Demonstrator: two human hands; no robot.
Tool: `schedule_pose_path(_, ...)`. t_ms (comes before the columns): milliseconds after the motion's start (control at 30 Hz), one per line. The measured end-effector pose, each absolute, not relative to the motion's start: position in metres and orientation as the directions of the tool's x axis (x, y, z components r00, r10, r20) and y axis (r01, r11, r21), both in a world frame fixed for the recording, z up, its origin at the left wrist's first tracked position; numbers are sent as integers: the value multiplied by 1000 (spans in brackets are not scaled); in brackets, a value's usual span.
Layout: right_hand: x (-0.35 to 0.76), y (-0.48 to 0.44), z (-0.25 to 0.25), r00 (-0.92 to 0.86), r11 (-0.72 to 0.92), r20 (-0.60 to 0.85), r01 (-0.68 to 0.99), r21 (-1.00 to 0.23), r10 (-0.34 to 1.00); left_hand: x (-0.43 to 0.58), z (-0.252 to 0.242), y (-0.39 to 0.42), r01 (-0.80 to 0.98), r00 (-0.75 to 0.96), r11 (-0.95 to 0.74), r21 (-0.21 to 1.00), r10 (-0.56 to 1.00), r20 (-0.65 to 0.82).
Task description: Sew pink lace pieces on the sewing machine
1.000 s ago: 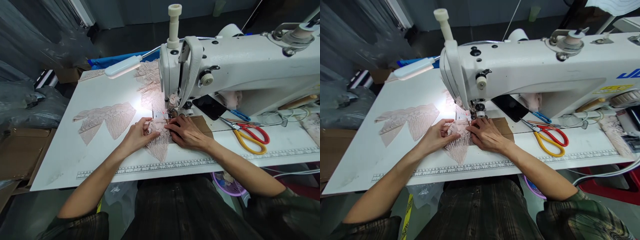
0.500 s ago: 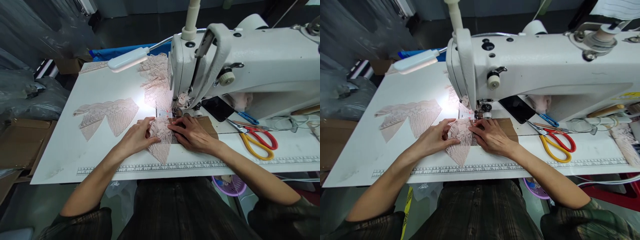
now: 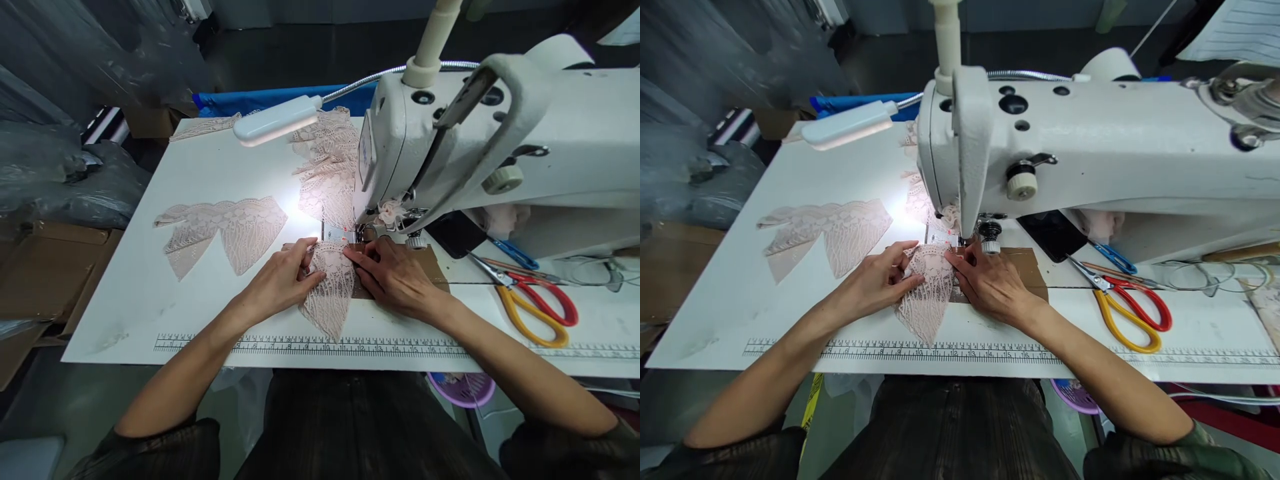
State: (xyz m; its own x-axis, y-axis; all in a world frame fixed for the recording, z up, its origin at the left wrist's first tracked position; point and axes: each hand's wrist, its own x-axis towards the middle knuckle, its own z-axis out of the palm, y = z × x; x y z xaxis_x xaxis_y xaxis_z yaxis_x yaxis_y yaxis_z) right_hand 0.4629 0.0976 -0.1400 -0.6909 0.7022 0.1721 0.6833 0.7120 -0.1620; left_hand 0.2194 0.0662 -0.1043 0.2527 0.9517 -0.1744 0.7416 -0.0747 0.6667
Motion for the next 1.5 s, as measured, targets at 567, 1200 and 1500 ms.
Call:
schedule_pose_path(567,473,99,-137,-388,483,306,532,-696,869,216,-109,68,662,210,18,749,955,-209)
schedule_pose_path(1200,474,87,-142,-716,730,302,412,-545,629,222,-104,68,621,165,117,775,947,-274)
schedule_pose_path(1500,477,89,-145,-751,785,311,420,-456,583,220,-109,67,650,157,73,757,961,-228)
